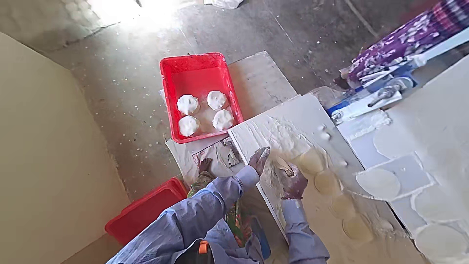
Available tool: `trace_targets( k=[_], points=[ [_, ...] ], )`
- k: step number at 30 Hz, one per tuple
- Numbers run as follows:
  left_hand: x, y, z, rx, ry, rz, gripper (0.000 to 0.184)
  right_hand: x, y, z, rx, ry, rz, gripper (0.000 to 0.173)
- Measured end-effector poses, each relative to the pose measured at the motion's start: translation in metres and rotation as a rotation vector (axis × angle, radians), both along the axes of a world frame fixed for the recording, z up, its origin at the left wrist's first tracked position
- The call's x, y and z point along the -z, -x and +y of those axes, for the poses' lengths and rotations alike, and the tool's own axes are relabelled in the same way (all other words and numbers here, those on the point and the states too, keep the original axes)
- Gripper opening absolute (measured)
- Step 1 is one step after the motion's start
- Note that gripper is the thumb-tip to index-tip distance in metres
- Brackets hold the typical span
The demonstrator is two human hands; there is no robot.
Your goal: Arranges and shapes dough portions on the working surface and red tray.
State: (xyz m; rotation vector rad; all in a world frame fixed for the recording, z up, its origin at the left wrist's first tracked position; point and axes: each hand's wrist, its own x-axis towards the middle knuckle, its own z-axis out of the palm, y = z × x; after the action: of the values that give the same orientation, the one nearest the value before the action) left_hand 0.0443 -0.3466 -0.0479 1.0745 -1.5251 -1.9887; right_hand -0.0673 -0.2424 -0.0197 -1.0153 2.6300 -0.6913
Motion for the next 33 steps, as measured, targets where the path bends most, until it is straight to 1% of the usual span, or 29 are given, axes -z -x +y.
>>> trace_targets(
  k=[2,3,4,5,7,8,9,10,11,12,14,15,17,19,22,23,25,26,27,28,30,31,32,33],
  points=[
    [0.004,-0.023,-0.038,-0.064,-0.014,0.043,0.056,-0.015,-0.018,-0.035,-0.015,0.103,0.001,0.034],
    [0.007,-0.033,-0.06,-0.109,-0.088,0.065,0.058,-0.022,-0.028,-0.06,-0.026,0.145,-0.05,0.035],
    [0.009,-0.042,-0.086,-0.155,-0.226,0.078,0.064,-0.026,-0.037,-0.088,-0.035,0.18,-0.144,0.034],
    [0.013,-0.05,-0.112,-0.211,-0.396,0.094,0.073,-0.026,-0.045,-0.117,-0.036,0.205,-0.278,0.032],
    [0.02,-0.073,-0.156,-0.335,-0.684,0.199,0.094,-0.017,-0.06,-0.177,-0.004,0.227,-0.614,0.024],
    [0.025,-0.086,-0.176,-0.389,-0.756,0.269,0.098,-0.01,-0.069,-0.207,0.029,0.206,-0.764,0.021],
    [0.027,-0.099,-0.197,-0.429,-0.787,0.327,0.095,-0.002,-0.077,-0.236,0.049,0.168,-0.844,0.02],
    [0.031,-0.109,-0.22,-0.471,-0.778,0.335,0.085,0.008,-0.084,-0.265,0.039,0.134,-0.864,0.021],
    [0.038,-0.118,-0.244,-0.468,-0.732,0.305,0.075,0.02,-0.09,-0.291,0.007,0.105,-0.859,0.025],
    [0.047,-0.125,-0.269,-0.464,-0.683,0.235,0.063,0.031,-0.094,-0.316,-0.031,0.075,-0.845,0.029],
    [0.057,-0.135,-0.319,-0.413,-0.498,0.077,0.037,0.052,-0.099,-0.368,-0.091,0.021,-0.829,0.033],
    [0.059,-0.137,-0.346,-0.364,-0.366,-0.024,0.03,0.063,-0.099,-0.395,-0.112,0.005,-0.829,0.033],
    [0.07,-0.134,-0.396,-0.279,-0.165,-0.204,0.033,0.095,-0.096,-0.448,-0.104,0.043,-0.827,0.028],
    [0.085,-0.124,-0.438,-0.221,-0.067,-0.358,0.037,0.119,-0.092,-0.492,-0.082,0.059,-0.802,0.027],
    [0.121,-0.108,-0.476,-0.123,0.039,-0.567,0.038,0.149,-0.089,-0.533,-0.078,-0.019,-0.69,0.031],
    [0.132,-0.104,-0.481,-0.071,0.072,-0.65,0.038,0.153,-0.09,-0.538,-0.083,-0.07,-0.643,0.031],
    [0.142,-0.095,-0.48,0.027,0.139,-0.781,0.041,0.145,-0.09,-0.531,-0.109,-0.181,-0.574,0.028],
    [0.14,-0.09,-0.474,0.041,0.169,-0.819,0.044,0.13,-0.089,-0.52,-0.142,-0.236,-0.562,0.03],
    [0.132,-0.084,-0.47,0.025,0.209,-0.871,0.048,0.115,-0.087,-0.507,-0.168,-0.211,-0.538,0.031],
    [0.12,-0.077,-0.464,-0.002,0.25,-0.924,0.054,0.102,-0.085,-0.488,-0.185,-0.123,-0.511,0.034],
    [0.091,-0.055,-0.442,-0.062,0.424,-0.965,0.058,0.081,-0.086,-0.434,-0.181,0.172,-0.433,0.032],
    [0.082,-0.04,-0.429,-0.037,0.505,-0.981,0.066,0.073,-0.086,-0.4,-0.178,0.286,-0.391,0.032],
    [0.076,-0.023,-0.414,0.023,0.556,-1.016,0.078,0.065,-0.087,-0.361,-0.173,0.335,-0.365,0.033],
    [0.077,-0.006,-0.401,0.086,0.577,-1.049,0.09,0.055,-0.089,-0.319,-0.161,0.338,-0.351,0.033]
  ],
)
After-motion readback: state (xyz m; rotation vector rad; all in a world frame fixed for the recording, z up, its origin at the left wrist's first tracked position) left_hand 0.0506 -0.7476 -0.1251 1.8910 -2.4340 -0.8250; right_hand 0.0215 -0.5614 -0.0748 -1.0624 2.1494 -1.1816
